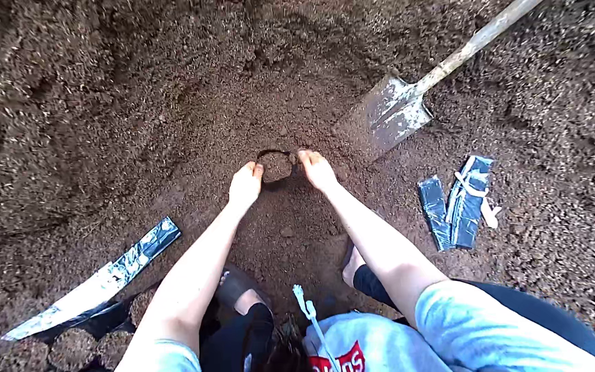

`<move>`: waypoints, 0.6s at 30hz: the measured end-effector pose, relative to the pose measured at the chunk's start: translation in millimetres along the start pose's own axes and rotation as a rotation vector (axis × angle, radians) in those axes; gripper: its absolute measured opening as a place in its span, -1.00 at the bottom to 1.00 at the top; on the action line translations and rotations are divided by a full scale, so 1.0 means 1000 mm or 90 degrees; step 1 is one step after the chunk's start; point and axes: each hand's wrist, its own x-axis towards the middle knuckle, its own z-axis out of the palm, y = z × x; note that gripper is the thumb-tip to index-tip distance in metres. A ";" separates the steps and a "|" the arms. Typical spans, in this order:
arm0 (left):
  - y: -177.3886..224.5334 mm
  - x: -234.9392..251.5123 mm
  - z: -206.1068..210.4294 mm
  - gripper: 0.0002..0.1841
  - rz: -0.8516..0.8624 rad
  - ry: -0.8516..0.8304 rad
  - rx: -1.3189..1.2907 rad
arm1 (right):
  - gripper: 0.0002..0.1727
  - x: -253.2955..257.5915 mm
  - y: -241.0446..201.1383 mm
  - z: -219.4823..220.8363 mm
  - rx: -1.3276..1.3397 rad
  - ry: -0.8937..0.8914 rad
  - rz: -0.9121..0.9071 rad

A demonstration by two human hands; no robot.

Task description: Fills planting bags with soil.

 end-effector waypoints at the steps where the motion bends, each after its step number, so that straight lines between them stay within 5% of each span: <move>1: -0.012 0.001 0.001 -0.49 0.025 0.026 -0.080 | -0.26 0.000 0.019 -0.001 0.053 0.016 0.030; 3: -0.050 0.008 -0.003 -0.45 0.006 0.113 -0.185 | -0.28 -0.004 0.063 0.002 0.126 0.028 0.125; 6: -0.116 0.013 -0.009 -0.38 -0.241 0.190 -0.002 | -0.37 -0.012 0.107 0.039 0.168 0.021 0.268; 10: -0.136 -0.026 0.063 -0.34 -0.529 0.249 -0.060 | -0.38 -0.034 0.081 0.083 0.171 -0.029 0.289; 14: -0.116 -0.035 0.120 -0.45 -0.451 0.301 -0.033 | -0.43 -0.051 0.040 0.142 0.163 -0.095 0.255; 18: -0.093 -0.043 0.138 -0.54 -0.286 0.279 -0.299 | -0.40 -0.057 0.018 0.156 0.259 -0.140 0.288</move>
